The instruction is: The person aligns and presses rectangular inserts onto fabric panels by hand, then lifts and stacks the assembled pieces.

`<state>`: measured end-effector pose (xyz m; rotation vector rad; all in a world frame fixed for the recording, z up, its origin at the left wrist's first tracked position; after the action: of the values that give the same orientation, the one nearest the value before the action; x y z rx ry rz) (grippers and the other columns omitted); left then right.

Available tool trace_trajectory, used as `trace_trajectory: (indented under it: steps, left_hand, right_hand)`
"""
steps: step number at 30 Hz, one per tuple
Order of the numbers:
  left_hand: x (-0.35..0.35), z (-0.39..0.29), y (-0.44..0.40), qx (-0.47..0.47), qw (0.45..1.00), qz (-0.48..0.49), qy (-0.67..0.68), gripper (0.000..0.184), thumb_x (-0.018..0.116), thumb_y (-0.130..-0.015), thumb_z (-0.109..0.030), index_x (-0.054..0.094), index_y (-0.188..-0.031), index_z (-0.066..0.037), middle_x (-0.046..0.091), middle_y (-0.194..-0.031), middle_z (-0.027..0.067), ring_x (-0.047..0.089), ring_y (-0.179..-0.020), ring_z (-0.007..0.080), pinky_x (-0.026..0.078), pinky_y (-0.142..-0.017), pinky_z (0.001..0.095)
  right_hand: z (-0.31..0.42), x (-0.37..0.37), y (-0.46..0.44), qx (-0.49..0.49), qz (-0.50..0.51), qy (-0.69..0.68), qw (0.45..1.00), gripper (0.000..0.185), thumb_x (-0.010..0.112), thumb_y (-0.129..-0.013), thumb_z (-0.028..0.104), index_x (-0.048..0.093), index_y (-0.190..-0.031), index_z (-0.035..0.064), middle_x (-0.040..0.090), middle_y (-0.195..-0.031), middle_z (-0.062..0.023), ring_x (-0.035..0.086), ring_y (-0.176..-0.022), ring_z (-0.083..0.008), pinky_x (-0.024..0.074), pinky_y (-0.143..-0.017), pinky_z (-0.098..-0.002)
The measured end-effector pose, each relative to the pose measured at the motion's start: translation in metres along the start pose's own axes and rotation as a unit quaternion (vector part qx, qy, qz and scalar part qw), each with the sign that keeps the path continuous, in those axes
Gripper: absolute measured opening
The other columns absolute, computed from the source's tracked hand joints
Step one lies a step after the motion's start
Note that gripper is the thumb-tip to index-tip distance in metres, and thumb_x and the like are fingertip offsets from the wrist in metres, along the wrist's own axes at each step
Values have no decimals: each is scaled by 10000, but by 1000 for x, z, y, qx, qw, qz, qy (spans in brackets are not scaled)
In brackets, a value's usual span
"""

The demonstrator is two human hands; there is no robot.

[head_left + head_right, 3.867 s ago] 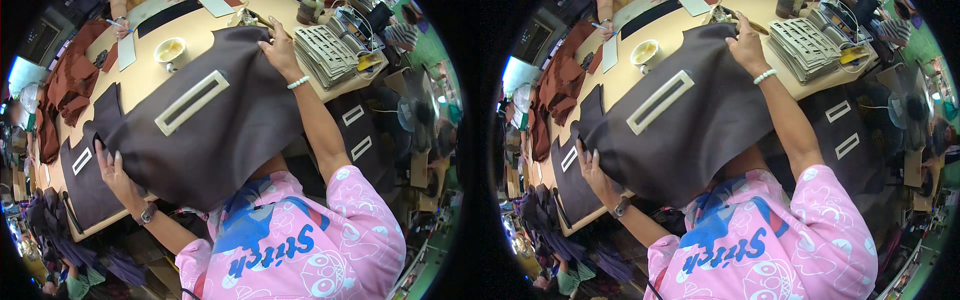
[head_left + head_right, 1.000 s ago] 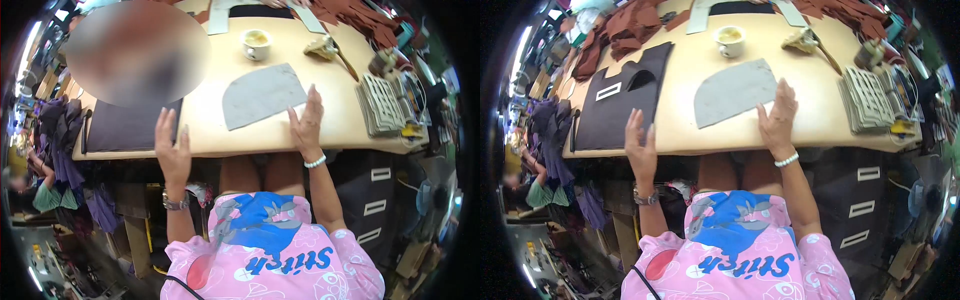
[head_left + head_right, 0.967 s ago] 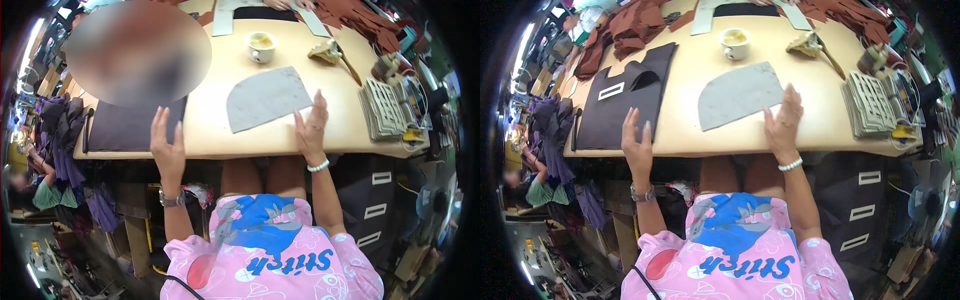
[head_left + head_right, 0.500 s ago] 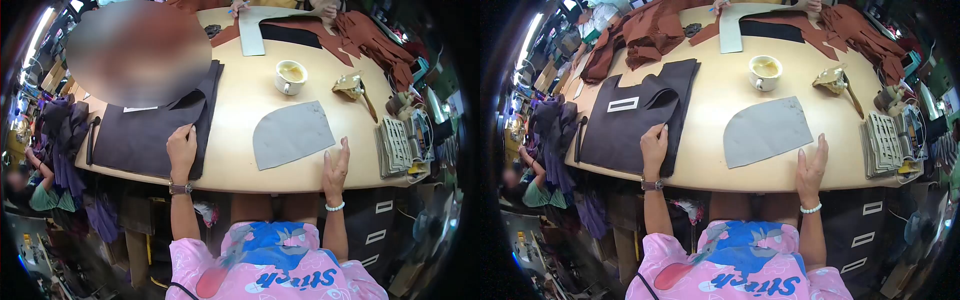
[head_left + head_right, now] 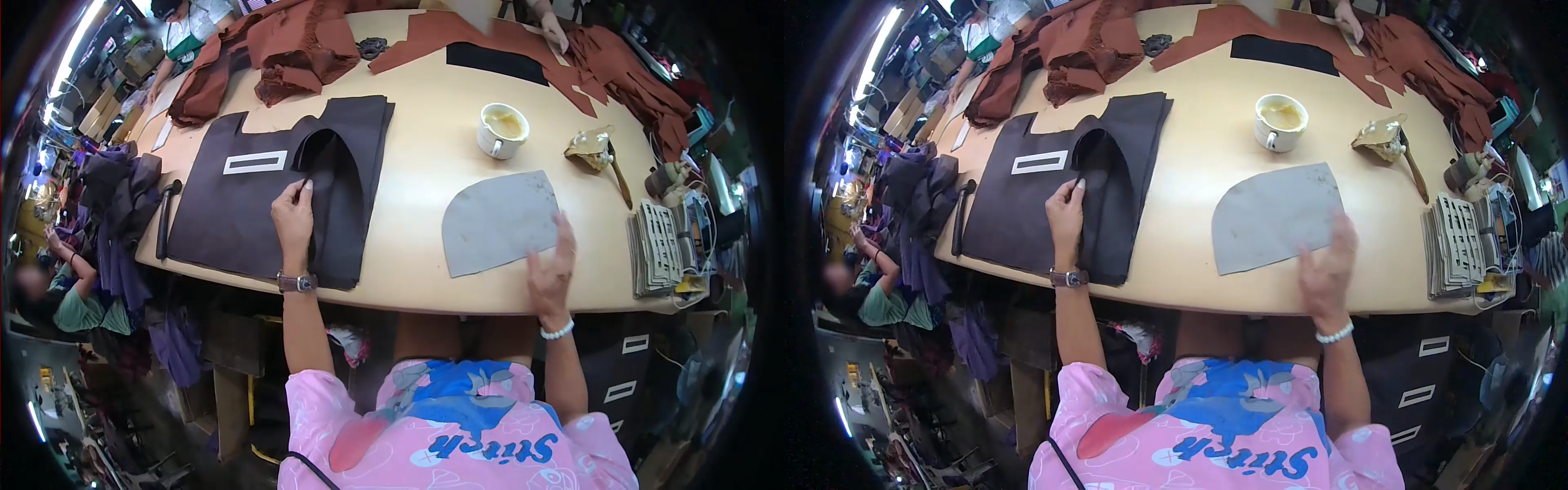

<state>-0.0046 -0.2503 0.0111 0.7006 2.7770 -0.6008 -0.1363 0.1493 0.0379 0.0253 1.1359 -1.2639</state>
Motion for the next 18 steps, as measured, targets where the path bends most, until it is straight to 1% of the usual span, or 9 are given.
trace_trajectory:
  steps: [2,3,5,7,12,13,14,16,18]
  left_hand:
    - [2,-1,-3,-10,1000,4,-8,220,628,-848,-135,650,-925,70,588,-689,12,474,-631,59,399,-567,232]
    - [3,-2,-4,-15,1000,5,-11,227,633,-848,-143,650,-922,71,589,-691,11,472,-636,59,399,-572,234]
    - [9,4,-3,-38,999,27,28,205,627,-853,-139,651,-905,59,583,-686,-3,466,-629,59,399,-582,231]
    - [9,8,-6,-52,996,48,60,187,613,-864,-138,650,-901,42,579,-697,-15,467,-634,58,401,-598,226]
    - [-21,20,-27,-97,973,65,198,247,525,-924,-189,616,-1054,1,628,-923,22,563,-757,92,455,-684,240]
    - [-33,36,-37,-119,928,77,345,308,475,-939,-226,591,-1094,14,634,-1031,88,607,-872,165,476,-804,287]
    - [-40,-17,-17,-244,832,43,497,330,462,-939,-240,594,-1090,22,627,-1082,120,605,-964,209,463,-881,310]
    - [-71,-19,-25,-133,822,24,553,367,477,-926,-250,547,-1178,8,579,-1177,137,551,-1078,230,431,-956,326]
    - [-89,-28,-24,-14,919,-54,391,389,500,-911,-240,522,-1202,18,572,-1188,142,548,-1084,234,424,-958,328]
  right_hand:
    - [46,24,-23,-85,39,-97,991,476,590,-797,42,445,-1245,-30,484,-1258,-197,432,-1201,-358,339,-999,-434]
    - [86,30,-37,-230,13,-80,970,401,558,-794,-7,484,-1188,-23,537,-1174,-185,501,-1114,-352,389,-947,-430]
    - [132,76,-55,-241,88,-261,931,436,488,-841,-18,437,-1273,13,576,-1148,-161,510,-1134,-349,406,-953,-416]
    - [174,122,-73,-234,206,-314,897,724,428,-857,-22,17,-1448,51,594,-1077,-217,581,-901,-405,453,-841,-432]
    - [176,232,-113,-129,208,-258,935,829,464,-830,44,-113,-1425,33,486,-1219,-292,566,-909,-460,454,-818,-475]
    - [174,240,-118,-126,216,-242,938,855,484,-821,64,-124,-1421,29,457,-1240,-310,562,-919,-467,451,-822,-477]
    - [172,241,-122,-121,224,-226,940,883,504,-811,84,-135,-1417,25,429,-1260,-328,558,-929,-473,449,-826,-480]
    - [172,239,-130,-103,246,-199,943,922,529,-793,109,-149,-1412,22,396,-1279,-354,553,-940,-483,447,-835,-480]
    - [176,236,-139,-77,270,-182,942,944,538,-776,119,-155,-1410,23,388,-1274,-373,551,-943,-488,447,-844,-477]
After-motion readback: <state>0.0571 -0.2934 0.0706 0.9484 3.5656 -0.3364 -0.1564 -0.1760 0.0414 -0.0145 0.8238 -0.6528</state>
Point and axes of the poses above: each hand's wrist, its own y-axis away from the middle knuckle, its own x-axis out of the palm, z = x × y, the point moved 4 cm from there along -y, towards the middle knuckle
